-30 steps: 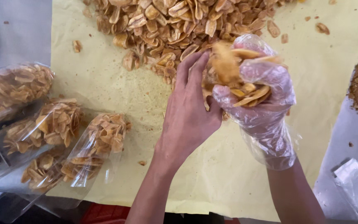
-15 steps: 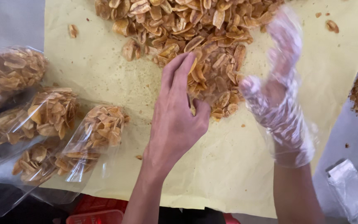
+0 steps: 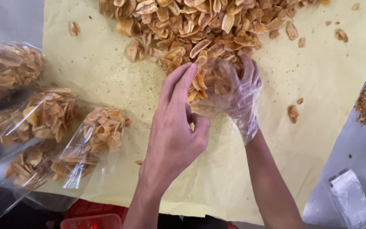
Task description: The person scoops dried banana chips from a large pile on a yellow sheet and places them into small clear plastic bags. They seal each bag and set it aside, repeating the process to create multiple packaged portions.
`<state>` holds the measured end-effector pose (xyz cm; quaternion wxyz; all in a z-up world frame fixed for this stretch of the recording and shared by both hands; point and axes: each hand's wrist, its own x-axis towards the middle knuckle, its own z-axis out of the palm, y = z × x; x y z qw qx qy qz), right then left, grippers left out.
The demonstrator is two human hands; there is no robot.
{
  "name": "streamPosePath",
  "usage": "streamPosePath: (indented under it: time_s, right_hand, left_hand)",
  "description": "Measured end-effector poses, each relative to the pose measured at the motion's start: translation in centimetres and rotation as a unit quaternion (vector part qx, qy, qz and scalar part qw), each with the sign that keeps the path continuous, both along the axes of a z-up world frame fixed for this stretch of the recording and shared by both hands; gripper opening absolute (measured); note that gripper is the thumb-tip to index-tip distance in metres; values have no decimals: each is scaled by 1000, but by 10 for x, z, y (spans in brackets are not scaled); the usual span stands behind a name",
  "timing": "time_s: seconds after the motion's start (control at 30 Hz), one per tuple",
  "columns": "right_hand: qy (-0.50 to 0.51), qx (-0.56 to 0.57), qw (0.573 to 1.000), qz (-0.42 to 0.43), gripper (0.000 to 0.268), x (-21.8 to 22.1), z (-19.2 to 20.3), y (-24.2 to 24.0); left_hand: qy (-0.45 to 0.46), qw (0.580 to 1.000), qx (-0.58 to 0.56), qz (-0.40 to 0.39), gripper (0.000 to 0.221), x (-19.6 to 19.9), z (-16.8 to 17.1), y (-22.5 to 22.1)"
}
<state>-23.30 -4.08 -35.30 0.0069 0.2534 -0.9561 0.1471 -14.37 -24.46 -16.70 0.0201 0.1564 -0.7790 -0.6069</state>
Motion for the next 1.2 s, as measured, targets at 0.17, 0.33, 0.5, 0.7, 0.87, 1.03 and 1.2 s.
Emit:
streamPosePath:
  time_s: [0.17,0.33,0.5,0.7,0.87,1.03,1.2]
  right_hand:
    - [3,-93,992,83,58,7,10,8]
    - [68,-196,975,82,43,-6,2,22]
    - [-222,-568,746,-269,25,-38,49,27]
    - [-96,-671,723,-129,23,-32,144,2]
    - [-7,-639,767,56,35,-25,161,-55]
    - [-59,-496,864,59,35,-7,171,-57]
    - [-136,-431,884,120,51,-13,168,-38]
  left_hand:
    - [23,1000,4,-6,80,-4,13,0]
    - [3,998,49,-26,83,-11,11,2]
    - [20,998,48,-23,82,-21,-6,12]
    - [45,999,6,-30,81,-21,-15,23]
    - [29,999,-8,-29,82,-27,-8,23]
    - [12,999,24,-21,82,-22,-10,17]
    - [22,1000,4,-15,84,-17,-16,14]
